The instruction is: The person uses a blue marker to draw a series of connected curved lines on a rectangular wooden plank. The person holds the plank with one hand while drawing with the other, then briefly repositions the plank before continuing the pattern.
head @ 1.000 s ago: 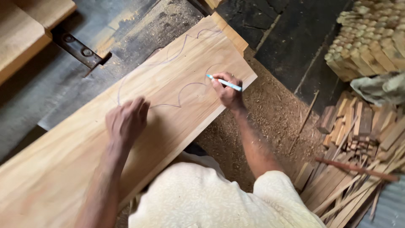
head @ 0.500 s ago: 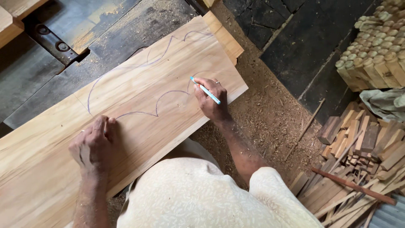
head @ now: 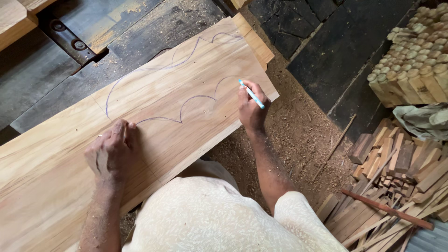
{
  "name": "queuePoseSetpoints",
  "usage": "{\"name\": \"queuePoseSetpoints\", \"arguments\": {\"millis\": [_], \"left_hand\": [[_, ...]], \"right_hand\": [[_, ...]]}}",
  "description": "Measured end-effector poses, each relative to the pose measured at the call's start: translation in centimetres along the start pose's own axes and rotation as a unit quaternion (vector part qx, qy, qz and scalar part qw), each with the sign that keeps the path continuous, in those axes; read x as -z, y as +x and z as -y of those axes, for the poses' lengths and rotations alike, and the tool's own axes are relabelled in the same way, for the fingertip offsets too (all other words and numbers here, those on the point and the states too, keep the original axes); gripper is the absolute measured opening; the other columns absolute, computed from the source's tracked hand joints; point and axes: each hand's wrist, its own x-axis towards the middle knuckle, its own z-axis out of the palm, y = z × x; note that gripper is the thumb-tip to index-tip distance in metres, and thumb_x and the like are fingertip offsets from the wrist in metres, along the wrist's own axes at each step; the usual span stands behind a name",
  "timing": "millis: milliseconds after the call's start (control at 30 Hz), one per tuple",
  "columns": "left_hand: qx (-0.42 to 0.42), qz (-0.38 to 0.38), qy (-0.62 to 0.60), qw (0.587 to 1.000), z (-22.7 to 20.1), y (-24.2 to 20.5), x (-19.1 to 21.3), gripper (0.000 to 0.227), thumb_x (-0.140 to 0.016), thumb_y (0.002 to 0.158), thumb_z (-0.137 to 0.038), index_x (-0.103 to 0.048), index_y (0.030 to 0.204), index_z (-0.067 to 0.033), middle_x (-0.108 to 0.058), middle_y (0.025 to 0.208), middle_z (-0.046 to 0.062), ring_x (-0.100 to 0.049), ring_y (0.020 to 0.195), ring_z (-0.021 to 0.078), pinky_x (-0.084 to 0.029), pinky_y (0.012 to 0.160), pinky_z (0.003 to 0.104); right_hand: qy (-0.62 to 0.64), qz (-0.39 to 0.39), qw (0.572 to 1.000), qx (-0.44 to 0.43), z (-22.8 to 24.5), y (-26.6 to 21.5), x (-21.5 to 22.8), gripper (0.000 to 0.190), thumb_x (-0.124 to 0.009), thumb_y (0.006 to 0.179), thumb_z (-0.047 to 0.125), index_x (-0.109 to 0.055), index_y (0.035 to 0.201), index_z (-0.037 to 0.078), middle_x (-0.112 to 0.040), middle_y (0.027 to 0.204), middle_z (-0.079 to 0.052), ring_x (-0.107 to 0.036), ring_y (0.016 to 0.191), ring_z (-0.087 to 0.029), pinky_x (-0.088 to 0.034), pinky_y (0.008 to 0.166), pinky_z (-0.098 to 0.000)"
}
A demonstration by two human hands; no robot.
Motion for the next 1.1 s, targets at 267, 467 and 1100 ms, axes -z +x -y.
{"name": "queuePoseSetpoints", "arguments": {"millis": [267, 467, 1100], "left_hand": [[-0.005, 0.002, -0.001, 1.000, -0.2, -0.1, 0.4, 0.020, -0.066, 0.114, -0.028, -0.066, 0.098, -0.0164, -0.066, 0.070, 0.006, -0.065, 0.067, 0.0233, -0.049, 0.060, 0.038], [0.006, 0.015, 0.000, 1.000, -0.2, -0.1, 0.6, 0.023, -0.064, 0.113, -0.028, -0.065, 0.094, -0.0154, -0.066, 0.072, 0.006, -0.065, 0.064, 0.0243, -0.049, 0.059, 0.039], [0.137, -0.087, 0.102, 0.981, 11.2, -21.7, 4.3, 0.011, -0.066, 0.110, -0.022, -0.073, 0.111, -0.0138, -0.059, 0.060, -0.002, -0.035, 0.041, 0.0052, -0.027, 0.037, 0.025]], "right_hand": [[0.008, 0.007, 1.000, 0.029, -1.3, 0.1, -0.5, 0.016, -0.069, 0.097, 0.007, -0.074, 0.109, -0.001, -0.077, 0.085, -0.012, -0.073, 0.070, -0.018, -0.057, 0.060, -0.0317], [-0.025, -0.048, 0.994, -0.099, -4.0, -0.1, 1.9, 0.017, -0.065, 0.095, 0.007, -0.074, 0.108, 0.001, -0.077, 0.088, -0.010, -0.074, 0.072, -0.017, -0.060, 0.058, -0.0306], [-0.042, 0.034, 0.960, 0.276, 2.9, -7.8, -2.0, 0.019, -0.056, 0.106, 0.004, -0.066, 0.122, 0.002, -0.074, 0.120, -0.022, -0.069, 0.121, -0.035, -0.050, 0.113, -0.0505]]}}
